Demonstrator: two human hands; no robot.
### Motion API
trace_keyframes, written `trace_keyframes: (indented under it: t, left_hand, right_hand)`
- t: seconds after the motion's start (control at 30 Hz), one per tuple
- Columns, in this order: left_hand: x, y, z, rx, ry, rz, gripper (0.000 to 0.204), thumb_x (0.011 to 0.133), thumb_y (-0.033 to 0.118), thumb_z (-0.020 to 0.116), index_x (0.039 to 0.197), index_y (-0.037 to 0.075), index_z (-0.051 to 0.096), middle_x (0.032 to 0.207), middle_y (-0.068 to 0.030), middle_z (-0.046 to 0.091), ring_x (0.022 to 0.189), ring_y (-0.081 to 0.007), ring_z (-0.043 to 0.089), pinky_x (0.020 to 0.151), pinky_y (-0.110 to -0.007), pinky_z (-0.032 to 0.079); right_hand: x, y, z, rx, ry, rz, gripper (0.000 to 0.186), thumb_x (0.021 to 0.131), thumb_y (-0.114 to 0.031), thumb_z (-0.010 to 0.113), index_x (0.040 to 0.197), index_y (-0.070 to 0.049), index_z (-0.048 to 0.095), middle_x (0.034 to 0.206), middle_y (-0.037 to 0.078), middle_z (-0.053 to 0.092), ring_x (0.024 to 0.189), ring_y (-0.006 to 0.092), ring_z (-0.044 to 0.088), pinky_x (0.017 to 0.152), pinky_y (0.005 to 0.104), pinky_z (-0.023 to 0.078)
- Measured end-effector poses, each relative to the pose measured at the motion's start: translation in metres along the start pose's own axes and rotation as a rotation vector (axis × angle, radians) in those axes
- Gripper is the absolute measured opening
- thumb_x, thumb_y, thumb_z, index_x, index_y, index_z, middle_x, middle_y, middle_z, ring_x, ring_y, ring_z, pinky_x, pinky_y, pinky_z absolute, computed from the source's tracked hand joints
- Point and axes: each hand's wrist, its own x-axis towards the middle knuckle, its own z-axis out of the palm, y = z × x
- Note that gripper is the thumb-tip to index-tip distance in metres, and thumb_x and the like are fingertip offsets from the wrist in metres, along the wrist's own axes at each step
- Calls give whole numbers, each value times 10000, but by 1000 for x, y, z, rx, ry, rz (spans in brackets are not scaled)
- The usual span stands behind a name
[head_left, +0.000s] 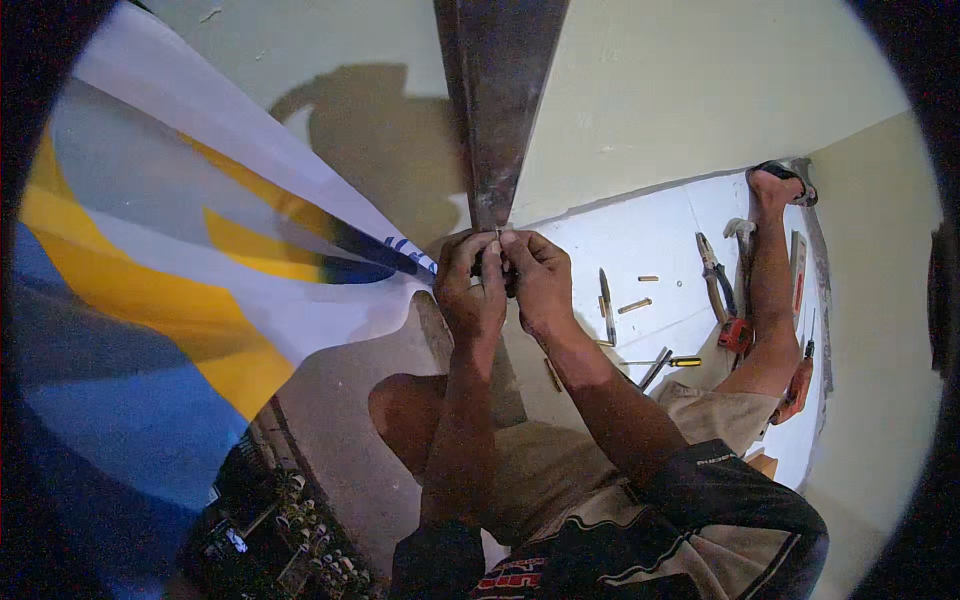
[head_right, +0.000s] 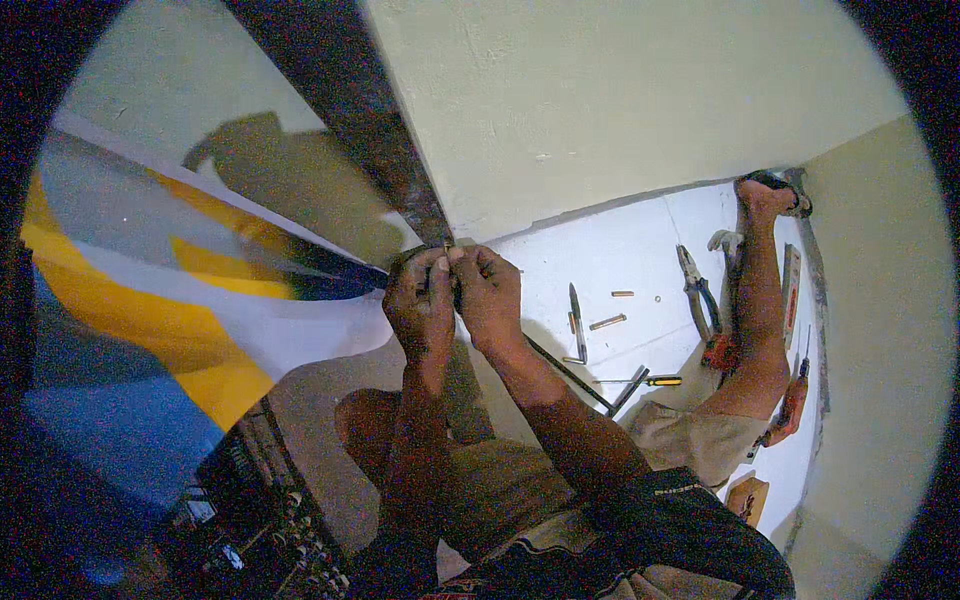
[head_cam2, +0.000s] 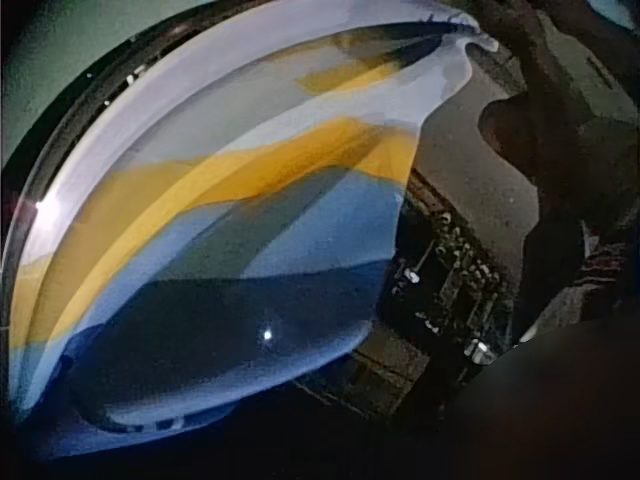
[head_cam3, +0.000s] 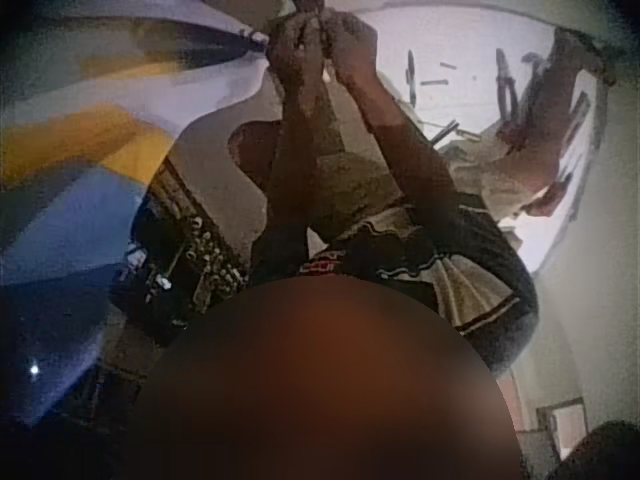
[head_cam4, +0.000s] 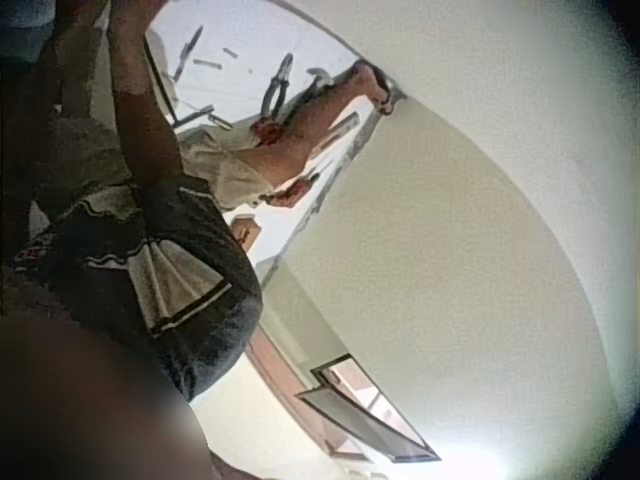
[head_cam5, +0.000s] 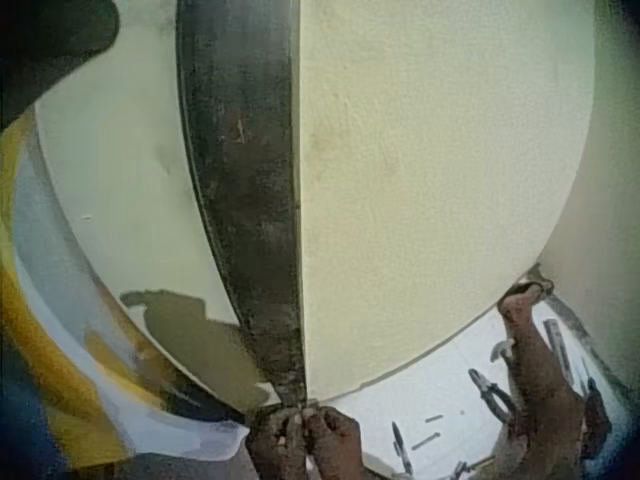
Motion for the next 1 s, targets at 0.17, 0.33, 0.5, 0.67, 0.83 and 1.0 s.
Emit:
trace_keyframes:
  t: [0.17, 0.33, 0.5, 0.67, 0.83, 1.0]
  left_hand:
    - [-1, -2, 3, -46, 7, 27, 98, 893, 76, 656, 979, 31, 673, 979, -137, 678, 905, -292, 655, 820, -383, 516]
    - [-1, 0, 4, -44, -6, 25, 100, 900, 89, 657, 982, 36, 675, 978, -131, 680, 898, -289, 654, 821, -380, 514]
    - [0, 3, 2, -17, -3, 22, 96, 909, 95, 648, 978, 35, 676, 962, -124, 682, 894, -292, 652, 822, -379, 511]
    - [0, 5, 2, -8, -12, -27, 96, 910, 97, 648, 981, 37, 676, 968, -125, 682, 887, -292, 649, 820, -376, 510]
    - [-1, 5, 2, -26, -3, 8, 95, 909, 79, 641, 984, 28, 670, 977, -129, 680, 887, -295, 648, 823, -381, 510]
    - [1, 4, 0, -38, -13, 27, 97, 906, 43, 628, 988, 5, 663, 974, -140, 676, 905, -295, 652, 829, -384, 512]
  right_hand:
    - [0, 0, 0, 89, -30, 32, 254, 1007, -209, 576, 979, 22, 678, 827, 53, 669, 749, 99, 571, 676, 268, 493]
    - [0, -3, 2, 243, -62, 26, 256, 1016, -225, 560, 989, 3, 672, 816, 41, 653, 730, 94, 563, 656, 267, 487]
    - [-2, -13, -2, 111, -91, 106, 255, 1020, -245, 553, 940, -30, 664, 709, -7, 570, 614, 66, 497, 530, 239, 424]
    - [0, -11, -3, 104, -89, 100, 262, 1014, -260, 568, 910, -37, 658, 690, -12, 560, 587, 63, 487, 495, 238, 406]
    - [-2, -12, -2, 53, -8, 87, 250, 991, -245, 615, 844, -43, 638, 667, -17, 548, 577, 56, 475, 484, 238, 385]
    - [-4, -19, -3, -12, -36, 47, 203, 975, -209, 633, 830, -67, 649, 686, -16, 575, 572, 56, 491, 495, 221, 391]
